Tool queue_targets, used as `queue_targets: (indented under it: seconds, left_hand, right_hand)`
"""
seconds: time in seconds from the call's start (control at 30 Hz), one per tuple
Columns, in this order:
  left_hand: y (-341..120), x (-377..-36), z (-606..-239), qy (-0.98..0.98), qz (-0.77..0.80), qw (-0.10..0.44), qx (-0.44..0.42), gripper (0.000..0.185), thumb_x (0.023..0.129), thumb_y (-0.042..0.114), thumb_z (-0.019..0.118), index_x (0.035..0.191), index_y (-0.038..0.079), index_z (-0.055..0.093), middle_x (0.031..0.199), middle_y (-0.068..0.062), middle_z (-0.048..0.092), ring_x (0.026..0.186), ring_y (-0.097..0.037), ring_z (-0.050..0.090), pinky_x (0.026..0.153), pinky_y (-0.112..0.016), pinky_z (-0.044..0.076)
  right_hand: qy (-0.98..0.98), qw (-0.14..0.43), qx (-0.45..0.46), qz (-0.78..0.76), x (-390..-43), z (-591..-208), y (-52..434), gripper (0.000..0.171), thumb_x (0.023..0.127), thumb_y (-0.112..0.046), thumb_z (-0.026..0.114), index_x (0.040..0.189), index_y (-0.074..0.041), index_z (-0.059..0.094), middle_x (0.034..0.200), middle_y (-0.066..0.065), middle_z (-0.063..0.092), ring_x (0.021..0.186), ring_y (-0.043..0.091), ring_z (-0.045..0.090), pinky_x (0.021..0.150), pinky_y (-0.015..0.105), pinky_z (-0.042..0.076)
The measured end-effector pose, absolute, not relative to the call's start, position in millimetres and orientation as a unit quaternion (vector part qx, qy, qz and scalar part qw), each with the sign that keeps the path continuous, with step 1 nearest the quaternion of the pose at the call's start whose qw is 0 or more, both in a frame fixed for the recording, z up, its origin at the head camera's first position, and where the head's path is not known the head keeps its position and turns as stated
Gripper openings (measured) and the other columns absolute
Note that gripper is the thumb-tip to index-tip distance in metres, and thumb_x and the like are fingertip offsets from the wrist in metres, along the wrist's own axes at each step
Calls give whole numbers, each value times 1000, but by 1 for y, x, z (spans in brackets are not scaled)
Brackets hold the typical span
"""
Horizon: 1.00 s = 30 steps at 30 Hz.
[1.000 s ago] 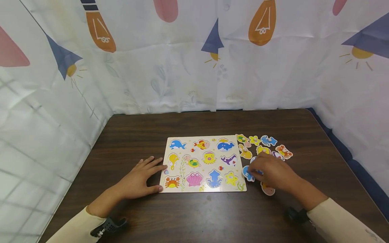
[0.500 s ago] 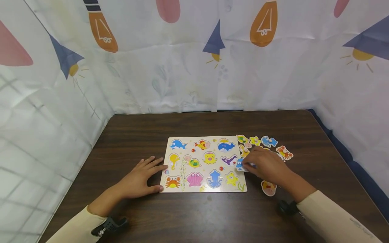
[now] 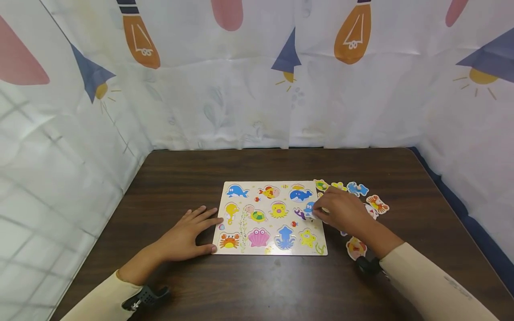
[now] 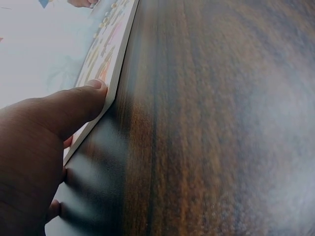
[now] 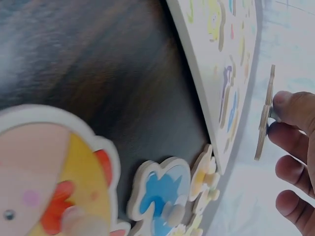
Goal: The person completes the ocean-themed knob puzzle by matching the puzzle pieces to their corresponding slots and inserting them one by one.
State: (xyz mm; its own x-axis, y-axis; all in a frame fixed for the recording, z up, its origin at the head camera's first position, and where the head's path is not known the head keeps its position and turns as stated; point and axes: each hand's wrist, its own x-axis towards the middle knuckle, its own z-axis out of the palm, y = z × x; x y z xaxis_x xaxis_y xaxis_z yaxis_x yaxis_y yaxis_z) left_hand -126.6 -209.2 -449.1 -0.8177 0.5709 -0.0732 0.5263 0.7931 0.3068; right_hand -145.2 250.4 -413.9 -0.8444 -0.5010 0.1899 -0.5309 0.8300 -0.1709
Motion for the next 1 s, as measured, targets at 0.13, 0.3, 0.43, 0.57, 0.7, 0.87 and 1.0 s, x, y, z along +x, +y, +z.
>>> queue_targets:
  seconds: [0.13,0.3,0.43,0.57,0.7,0.87,1.0]
  left_hand:
    - [-209,-127,-449,944,136,82,288,79,87,67,68,154,32,48,165,-2,34,153,-37,21,119,-66,13]
    - [-209,-126,-449,944,138,84,287,79,87,67,69,154,31,48,165,-3,34,153,-37,21,119,-66,13]
    - [-209,-125,-449,944,141,85,285,79,87,66,69,155,31,48,165,-2,33,153,-37,21,119,-66,12]
    - [-209,-126,-451,944,139,83,287,79,87,66,69,155,32,48,165,-2,33,153,-37,20,119,-66,12]
    - [-210,-126,-452,944,138,83,287,78,88,67,68,155,32,47,165,-1,32,154,-36,20,120,-65,11]
    - [-210,-126,-452,945,136,81,287,78,88,68,67,154,33,48,165,-1,33,154,-36,20,119,-65,12]
    - [-210,-126,-452,945,135,81,287,78,88,68,67,154,33,48,165,-1,33,153,-36,20,119,-65,12]
  right_hand:
    - [-947,86,288,111,-150,-412,245,13,84,-26,87,96,-24,83,86,-16,68,87,12,57,59,28,48]
    - [-941,103,304,110,-158,-413,239,14,84,-24,87,97,-23,83,87,-16,71,85,11,58,57,26,47]
    - [-939,108,307,113,-162,-413,233,14,84,-23,88,97,-22,83,88,-13,72,85,12,59,57,25,47]
    - [-942,101,299,116,-165,-412,229,14,85,-25,87,97,-20,84,88,-12,73,87,13,59,58,26,48]
    - [-948,92,282,112,-169,-412,224,15,85,-27,87,99,-21,84,90,-11,73,88,12,59,61,28,50]
    - [-950,90,276,115,-175,-413,218,15,85,-28,86,99,-22,83,92,-11,73,91,13,59,62,31,52]
    - [-952,81,272,119,-179,-413,212,16,87,-29,85,101,-22,83,94,-10,73,92,14,59,64,32,52]
